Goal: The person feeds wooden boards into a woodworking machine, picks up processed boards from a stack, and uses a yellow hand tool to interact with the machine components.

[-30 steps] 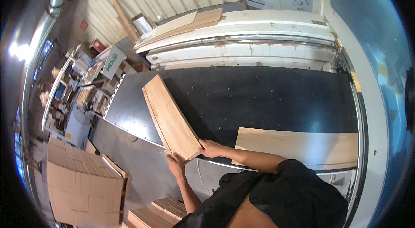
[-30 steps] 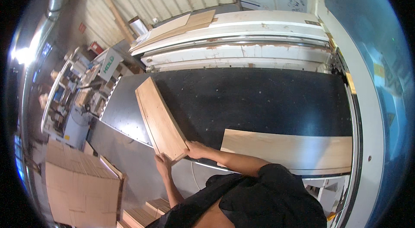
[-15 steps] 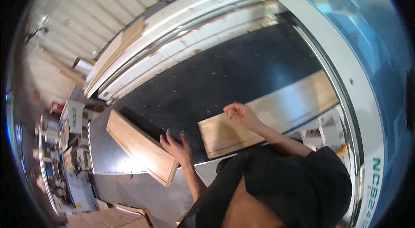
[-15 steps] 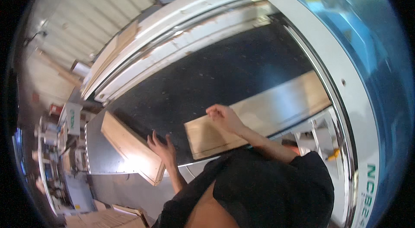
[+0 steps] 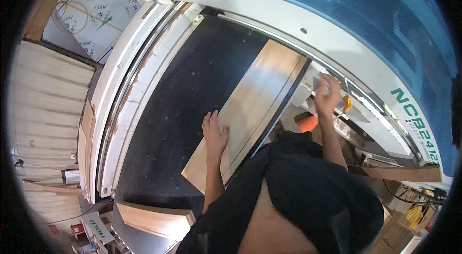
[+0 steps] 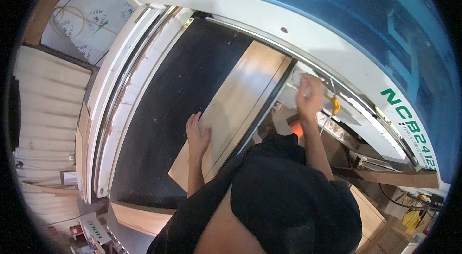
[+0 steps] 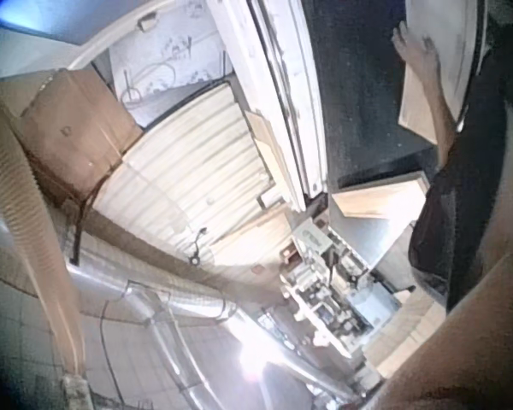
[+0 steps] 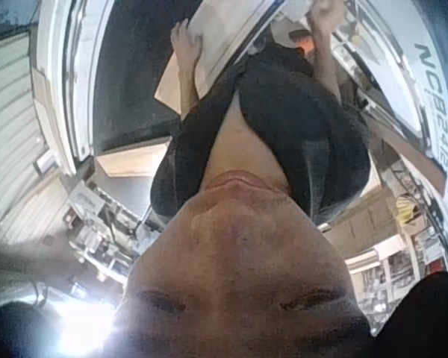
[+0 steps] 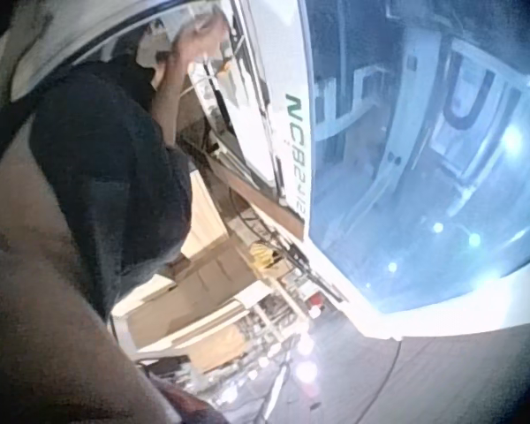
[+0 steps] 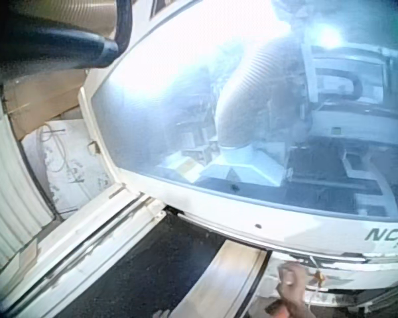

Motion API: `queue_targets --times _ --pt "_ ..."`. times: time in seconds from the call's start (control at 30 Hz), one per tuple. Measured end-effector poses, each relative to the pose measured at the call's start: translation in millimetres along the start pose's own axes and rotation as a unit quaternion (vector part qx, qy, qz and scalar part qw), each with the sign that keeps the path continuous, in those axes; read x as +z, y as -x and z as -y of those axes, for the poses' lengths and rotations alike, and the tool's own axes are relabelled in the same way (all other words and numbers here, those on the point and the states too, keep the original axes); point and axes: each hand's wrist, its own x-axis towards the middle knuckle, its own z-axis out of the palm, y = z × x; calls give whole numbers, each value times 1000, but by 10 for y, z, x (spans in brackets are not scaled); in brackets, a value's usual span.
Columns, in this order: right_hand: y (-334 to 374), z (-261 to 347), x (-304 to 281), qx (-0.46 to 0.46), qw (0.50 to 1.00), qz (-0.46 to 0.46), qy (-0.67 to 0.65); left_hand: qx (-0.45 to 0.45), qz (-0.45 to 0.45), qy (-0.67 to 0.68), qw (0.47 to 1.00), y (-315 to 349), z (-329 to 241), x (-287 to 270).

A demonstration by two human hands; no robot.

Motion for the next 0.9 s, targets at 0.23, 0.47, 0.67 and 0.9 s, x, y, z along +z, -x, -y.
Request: queue_targets --times 0.23,0.47,0.67,0.9 --pt "290 -1060 -890 107 973 106 175 -20 -9 -47 999 -236 -203 279" --pt "583 -1593 -980 175 919 258 242 -3 -25 -1 1000 -263 -256 265" --pt "668 -1775 -970 176 915 265 247 5 -49 -16 999 -191 -165 316" --pt "252 -1009 -786 196 961 136 -142 8 -70 0 998 -137 -118 339"
